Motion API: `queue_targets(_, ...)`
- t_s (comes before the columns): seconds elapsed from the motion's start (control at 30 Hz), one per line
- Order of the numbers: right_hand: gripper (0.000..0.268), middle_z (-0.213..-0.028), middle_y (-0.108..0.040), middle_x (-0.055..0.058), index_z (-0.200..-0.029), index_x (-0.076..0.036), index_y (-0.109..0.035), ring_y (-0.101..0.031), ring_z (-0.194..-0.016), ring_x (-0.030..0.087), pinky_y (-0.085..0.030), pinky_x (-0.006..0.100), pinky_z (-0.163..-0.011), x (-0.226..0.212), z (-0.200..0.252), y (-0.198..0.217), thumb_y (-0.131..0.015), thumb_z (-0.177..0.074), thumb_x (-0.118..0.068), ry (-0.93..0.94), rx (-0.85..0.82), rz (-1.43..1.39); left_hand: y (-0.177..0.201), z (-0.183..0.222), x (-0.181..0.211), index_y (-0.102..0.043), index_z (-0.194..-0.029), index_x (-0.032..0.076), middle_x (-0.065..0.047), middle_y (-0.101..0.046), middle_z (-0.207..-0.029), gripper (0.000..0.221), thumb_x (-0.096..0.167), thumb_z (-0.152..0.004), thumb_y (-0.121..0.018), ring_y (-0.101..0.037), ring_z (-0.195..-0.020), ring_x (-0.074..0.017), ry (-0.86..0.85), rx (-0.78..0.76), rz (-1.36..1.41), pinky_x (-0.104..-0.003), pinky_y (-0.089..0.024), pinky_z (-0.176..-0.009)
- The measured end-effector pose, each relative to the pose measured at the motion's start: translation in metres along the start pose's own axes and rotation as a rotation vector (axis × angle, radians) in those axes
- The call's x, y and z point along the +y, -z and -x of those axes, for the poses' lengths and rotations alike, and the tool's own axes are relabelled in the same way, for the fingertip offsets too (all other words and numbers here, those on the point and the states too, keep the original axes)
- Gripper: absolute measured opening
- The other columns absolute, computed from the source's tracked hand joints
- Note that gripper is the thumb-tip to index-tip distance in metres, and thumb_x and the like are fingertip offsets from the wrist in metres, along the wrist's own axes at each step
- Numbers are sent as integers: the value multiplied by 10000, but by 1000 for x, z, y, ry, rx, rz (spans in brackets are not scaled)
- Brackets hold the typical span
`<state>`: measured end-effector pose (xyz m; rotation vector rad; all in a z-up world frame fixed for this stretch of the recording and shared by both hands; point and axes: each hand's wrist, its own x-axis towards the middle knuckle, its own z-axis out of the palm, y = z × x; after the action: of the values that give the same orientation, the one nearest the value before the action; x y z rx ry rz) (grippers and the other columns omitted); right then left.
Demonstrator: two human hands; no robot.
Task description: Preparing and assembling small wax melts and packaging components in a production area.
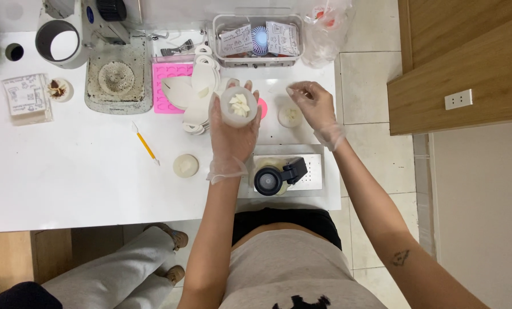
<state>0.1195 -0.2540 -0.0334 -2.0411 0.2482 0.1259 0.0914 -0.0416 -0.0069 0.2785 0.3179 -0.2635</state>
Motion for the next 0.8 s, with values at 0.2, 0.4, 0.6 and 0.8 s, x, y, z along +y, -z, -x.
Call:
queue_targets(0.2,362,-1332,-657,87,-1349,-29,-652,-637,-1229,180,-512,343,-1101,-68,54,-14,-574,-1081,-259,288,1,-457,-3,-2,-18,-381,-1562,78,-178,-485,-1533,583,430,-1098,-366,-483,-1415,-245,-99,-100,-127,-395,-436,-1163)
queue_targets(0.4,592,-1541,-520,128,-1572,3,-399,-449,-1456,222,-340,350,-1224,-93,70,-42,-379,-1123,-382,100,-79,-1167,-54,23,-48,-465,-1528,57,-172,-479,-1559,561,289,-1025,-553,-464,-1452,-301,-755,-67,-1407,-436,-392,-1227)
queue_targets(0.6,586,-1575,-445,133,-1582,-11,-278,-466,-1446,232,-374,372,-1221,-92,79,-32,-450,-1116,-324,464,30,-290,-86,37,-40,-463,-1542,77,-148,-413,-1550,589,275,-1029,-676,-450,-1445,-332,-1067,-157,-1757,-439,-411,-1243)
queue_targets(0.8,372,-1379,-621,34,-1404,-123,-585,-598,-1253,174,-451,395,-1129,-79,41,-47,-397,-1134,-297,-276,-251,-1929,-82,34,-29,-510,-1537,76,-121,-536,-1566,512,292,-1076,-559,-479,-1482,-267,-741,-19,-1215,-391,-394,-1252)
